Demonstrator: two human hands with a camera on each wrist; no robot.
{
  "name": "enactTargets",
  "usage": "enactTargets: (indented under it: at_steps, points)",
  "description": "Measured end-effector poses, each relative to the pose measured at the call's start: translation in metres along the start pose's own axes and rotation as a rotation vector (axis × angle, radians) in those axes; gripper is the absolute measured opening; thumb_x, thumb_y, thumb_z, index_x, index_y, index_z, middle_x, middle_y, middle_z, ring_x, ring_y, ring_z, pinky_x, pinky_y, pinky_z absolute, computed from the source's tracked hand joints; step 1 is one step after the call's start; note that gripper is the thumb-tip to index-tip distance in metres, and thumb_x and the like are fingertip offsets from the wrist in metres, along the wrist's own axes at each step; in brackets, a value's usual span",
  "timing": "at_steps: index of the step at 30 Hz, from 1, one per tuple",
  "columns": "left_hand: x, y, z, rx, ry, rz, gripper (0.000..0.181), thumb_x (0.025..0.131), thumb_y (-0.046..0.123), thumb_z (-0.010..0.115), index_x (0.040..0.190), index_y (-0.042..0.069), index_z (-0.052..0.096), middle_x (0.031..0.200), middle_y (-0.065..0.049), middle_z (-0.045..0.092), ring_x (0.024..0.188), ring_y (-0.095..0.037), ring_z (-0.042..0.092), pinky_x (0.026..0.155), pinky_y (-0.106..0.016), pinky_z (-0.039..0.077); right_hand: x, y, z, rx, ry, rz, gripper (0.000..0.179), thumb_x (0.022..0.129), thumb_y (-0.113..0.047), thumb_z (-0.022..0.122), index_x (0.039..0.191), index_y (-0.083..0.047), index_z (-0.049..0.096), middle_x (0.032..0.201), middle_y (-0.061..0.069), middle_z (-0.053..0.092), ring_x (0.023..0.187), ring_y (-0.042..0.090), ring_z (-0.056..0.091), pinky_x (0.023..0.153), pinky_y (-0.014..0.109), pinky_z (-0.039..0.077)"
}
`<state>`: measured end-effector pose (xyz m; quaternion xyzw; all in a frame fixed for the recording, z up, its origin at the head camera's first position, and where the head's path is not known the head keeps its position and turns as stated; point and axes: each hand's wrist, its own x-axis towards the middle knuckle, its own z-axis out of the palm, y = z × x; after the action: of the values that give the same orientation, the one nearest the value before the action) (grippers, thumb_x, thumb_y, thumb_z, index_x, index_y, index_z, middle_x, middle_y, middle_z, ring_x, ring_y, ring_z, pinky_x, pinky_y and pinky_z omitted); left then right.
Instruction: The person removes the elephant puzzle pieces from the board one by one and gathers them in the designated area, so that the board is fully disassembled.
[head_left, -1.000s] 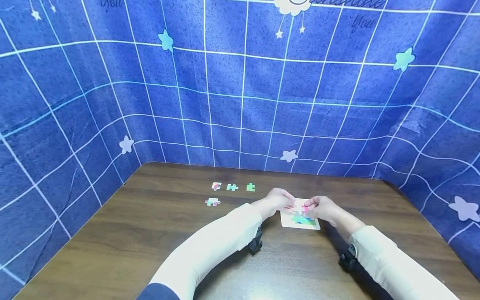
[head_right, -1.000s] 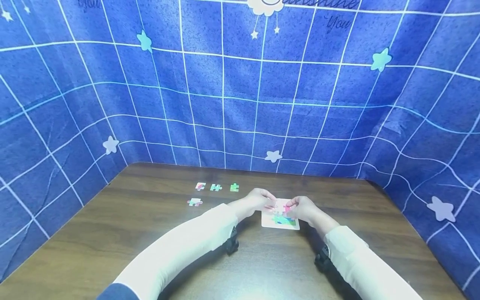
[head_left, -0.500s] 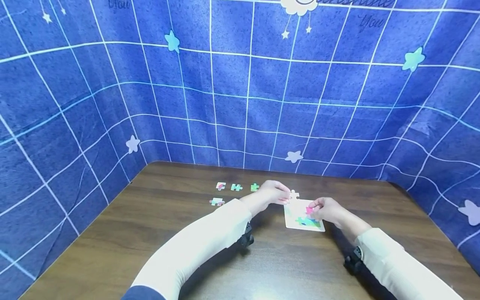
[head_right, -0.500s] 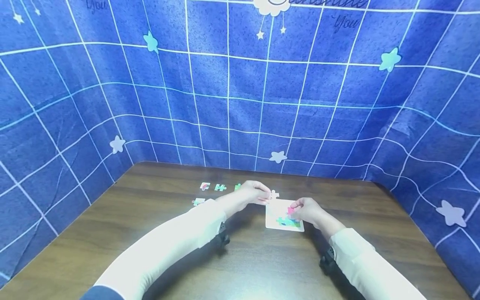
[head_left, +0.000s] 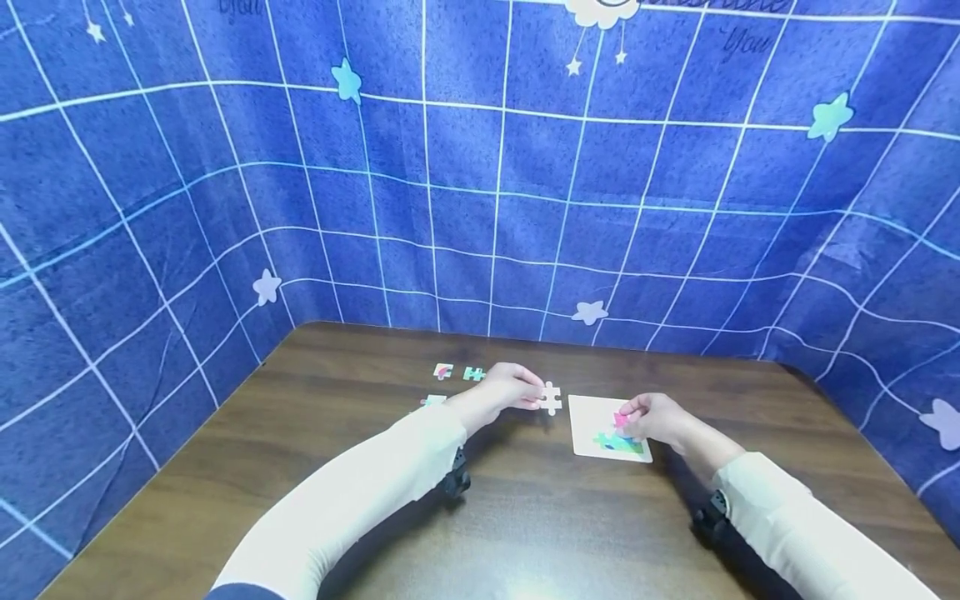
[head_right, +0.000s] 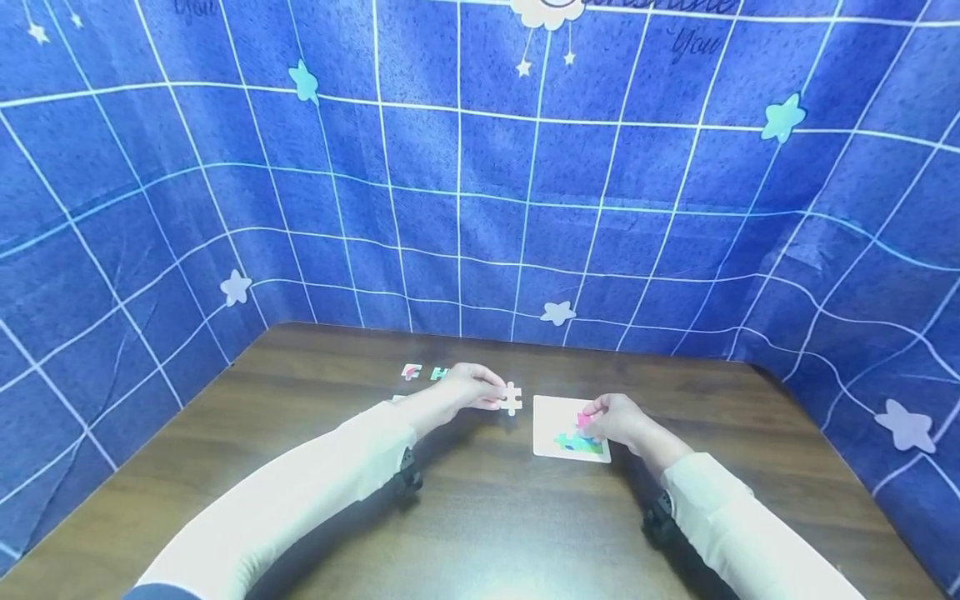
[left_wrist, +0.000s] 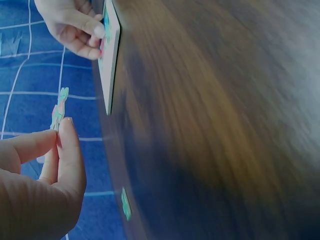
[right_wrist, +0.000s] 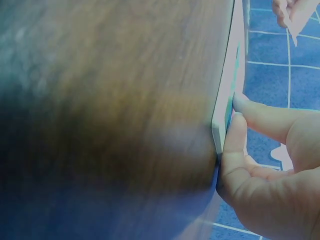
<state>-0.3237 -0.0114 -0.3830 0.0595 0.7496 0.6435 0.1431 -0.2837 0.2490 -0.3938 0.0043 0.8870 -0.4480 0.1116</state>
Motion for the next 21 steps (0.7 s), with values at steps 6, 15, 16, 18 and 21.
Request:
enactTargets:
  at_steps: [6,15,16,18,21]
  points:
    - [-0.007,-0.002,-0.018,-0.003,0.043,0.028,0.019,0.083,-0.012,0.063,0.102,-0.014,0.064,0.096,-0.019,0.067,0.068,-0.012,0.063,0.073,-0.027,0.061,-0.001,-0.001,-0.003,-0.020,-0.005,0.005,0.042,0.077,0.002,0.075,0.112,0.014,0.055,0.081,0.007,0.052,0.067,0.014,0.054,0.062,0.023,0.053]
    - [-0.009,-0.007,-0.046,0.084,0.109,0.043,0.013,0.084,-0.011,0.062,0.096,-0.012,0.065,0.085,-0.014,0.067,0.066,-0.013,0.063,0.070,-0.026,0.061,-0.002,0.001,-0.001,-0.008,0.018,-0.012,0.039,0.076,0.002,0.076,0.108,0.014,0.056,0.080,0.007,0.052,0.066,0.013,0.054,0.060,0.022,0.053]
    - [-0.008,-0.007,-0.049,0.091,0.119,0.043,0.012,0.084,-0.011,0.061,0.096,-0.012,0.065,0.084,-0.012,0.065,0.065,-0.012,0.062,0.070,-0.025,0.061,-0.003,0.001,-0.001,-0.009,0.021,-0.014,0.039,0.076,0.002,0.076,0.108,0.014,0.056,0.080,0.007,0.052,0.066,0.013,0.054,0.059,0.022,0.053]
    - [-0.009,-0.009,-0.056,0.107,0.138,0.045,0.012,0.083,-0.012,0.061,0.095,-0.011,0.065,0.083,-0.011,0.064,0.064,-0.012,0.062,0.068,-0.024,0.061,-0.003,0.001,0.000,-0.002,0.017,-0.022,0.039,0.076,0.002,0.075,0.108,0.015,0.055,0.080,0.007,0.053,0.066,0.013,0.053,0.059,0.022,0.053]
    - [-0.010,-0.010,-0.064,0.141,0.174,0.023,0.013,0.082,-0.012,0.063,0.094,-0.011,0.066,0.086,-0.015,0.067,0.061,-0.011,0.063,0.066,-0.022,0.060,-0.003,0.002,0.000,0.000,0.011,-0.021,0.039,0.076,0.002,0.075,0.108,0.014,0.056,0.081,0.008,0.053,0.067,0.013,0.053,0.060,0.022,0.053]
